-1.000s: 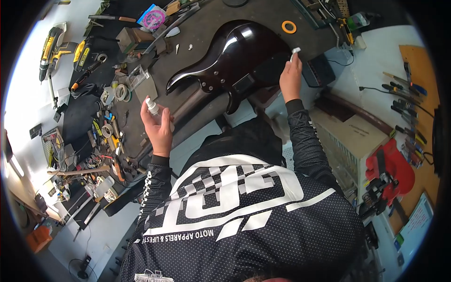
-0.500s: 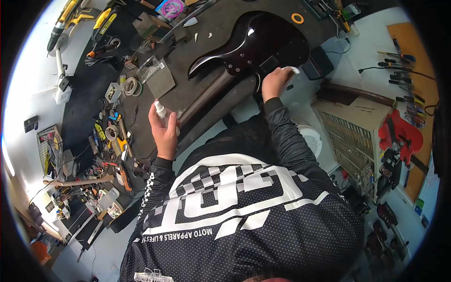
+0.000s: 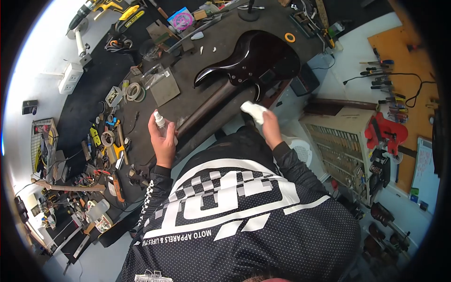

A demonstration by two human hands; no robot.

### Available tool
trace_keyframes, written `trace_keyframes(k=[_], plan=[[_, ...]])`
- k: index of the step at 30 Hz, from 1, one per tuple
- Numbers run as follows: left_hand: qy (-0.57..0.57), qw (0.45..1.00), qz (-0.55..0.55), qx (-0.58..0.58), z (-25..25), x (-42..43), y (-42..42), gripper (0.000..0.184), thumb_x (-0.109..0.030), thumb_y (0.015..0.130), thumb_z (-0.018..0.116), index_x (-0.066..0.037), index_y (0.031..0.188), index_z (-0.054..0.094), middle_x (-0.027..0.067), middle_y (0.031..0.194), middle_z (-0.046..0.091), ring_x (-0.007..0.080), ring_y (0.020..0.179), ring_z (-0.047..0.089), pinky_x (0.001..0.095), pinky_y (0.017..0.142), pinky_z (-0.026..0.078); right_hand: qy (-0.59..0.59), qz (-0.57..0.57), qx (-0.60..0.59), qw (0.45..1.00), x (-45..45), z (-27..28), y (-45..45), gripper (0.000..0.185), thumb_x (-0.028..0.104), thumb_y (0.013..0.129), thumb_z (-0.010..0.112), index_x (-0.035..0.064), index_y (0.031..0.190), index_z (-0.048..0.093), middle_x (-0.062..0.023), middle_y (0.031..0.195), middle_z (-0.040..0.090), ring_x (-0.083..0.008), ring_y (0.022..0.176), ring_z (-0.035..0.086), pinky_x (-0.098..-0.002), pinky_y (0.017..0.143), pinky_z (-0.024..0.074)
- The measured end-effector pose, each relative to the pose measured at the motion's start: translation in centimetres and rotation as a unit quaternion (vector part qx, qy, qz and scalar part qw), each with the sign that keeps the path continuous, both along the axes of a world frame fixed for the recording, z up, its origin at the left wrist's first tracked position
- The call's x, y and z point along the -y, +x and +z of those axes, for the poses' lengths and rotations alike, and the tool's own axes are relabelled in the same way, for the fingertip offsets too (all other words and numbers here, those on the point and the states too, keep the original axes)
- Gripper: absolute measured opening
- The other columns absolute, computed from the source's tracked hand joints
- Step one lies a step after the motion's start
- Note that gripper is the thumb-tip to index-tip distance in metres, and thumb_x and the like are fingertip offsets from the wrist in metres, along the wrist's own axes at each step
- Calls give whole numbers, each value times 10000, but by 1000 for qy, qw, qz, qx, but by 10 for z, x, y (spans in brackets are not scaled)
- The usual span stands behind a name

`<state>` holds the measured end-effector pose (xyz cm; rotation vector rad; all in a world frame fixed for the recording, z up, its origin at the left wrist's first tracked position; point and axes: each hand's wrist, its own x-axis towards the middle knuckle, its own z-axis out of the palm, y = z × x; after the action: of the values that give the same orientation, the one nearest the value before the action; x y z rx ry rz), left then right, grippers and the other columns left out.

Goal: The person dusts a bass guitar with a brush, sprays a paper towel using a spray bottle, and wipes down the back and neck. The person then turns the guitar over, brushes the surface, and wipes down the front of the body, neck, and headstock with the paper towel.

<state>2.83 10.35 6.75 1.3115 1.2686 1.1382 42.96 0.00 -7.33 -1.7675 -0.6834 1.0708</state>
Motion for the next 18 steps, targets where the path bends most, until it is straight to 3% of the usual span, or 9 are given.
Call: trace_keyframes(k=[2, 4, 5, 8, 11, 14, 18], plan=[[1, 1000, 10, -6, 0, 2, -5, 699, -18, 1145, 721, -99, 1773, 424, 51, 1150, 657, 118, 916, 662, 296, 769, 623, 40, -96, 107, 989, -6, -2, 27, 489, 148, 1235, 464, -99, 1641, 579, -361, 1518, 702, -449, 1391, 713, -475, 1199, 526], [-5, 1000, 19, -10, 2, 5, -7, 698, -19, 1145, 720, -99, 1773, 425, 52, 1151, 657, 119, 915, 662, 296, 769, 622, 99, -98, 292, 946, -39, 65, 38, 520, 150, 1242, 473, -94, 1699, 522, -377, 1592, 663, -500, 1473, 658, -474, 1245, 509], [-9, 1000, 23, -13, 3, 6, -6, 697, -20, 1145, 719, -98, 1772, 425, 53, 1151, 658, 119, 915, 662, 297, 769, 622, 114, -56, 346, 929, -51, 71, 48, 573, 134, 1231, 493, -72, 1764, 446, -365, 1719, 564, -503, 1596, 552, -519, 1310, 457], [-12, 999, 43, -14, 1, 10, -2, 705, -7, 1127, 733, -75, 1759, 428, 49, 1120, 658, 118, 867, 657, 292, 754, 600, 129, 74, 498, 854, -98, 46, 58, 624, 140, 1200, 533, -65, 1779, 424, -332, 1804, 477, -454, 1704, 437, -581, 1378, 372], [-10, 998, 58, -26, 5, 16, 7, 701, -10, 1130, 733, -75, 1759, 429, 51, 1126, 658, 120, 876, 659, 293, 756, 602, 45, 262, 571, 777, -141, 1, 28, 719, 255, 1164, 613, -98, 1760, 421, -306, 1884, 358, -448, 1770, 332, -602, 1433, 266], [-11, 996, 83, -31, 4, 21, 18, 695, -14, 1135, 732, -77, 1758, 430, 55, 1137, 662, 123, 888, 661, 294, 760, 602, 96, 252, 544, 795, -169, 4, -15, 873, 438, 1132, 687, -108, 1756, 414, -305, 1891, 341, -434, 1793, 274, -569, 1461, 207], [-36, 992, 118, -35, 0, 20, 47, 692, -20, 1139, 734, -84, 1758, 432, 57, 1149, 667, 127, 897, 664, 295, 768, 598, 158, 334, 544, 753, -216, 8, 10, 905, 537, 1132, 678, -88, 1747, 453, -256, 1869, 417, -385, 1775, 332, -560, 1455, 231]])
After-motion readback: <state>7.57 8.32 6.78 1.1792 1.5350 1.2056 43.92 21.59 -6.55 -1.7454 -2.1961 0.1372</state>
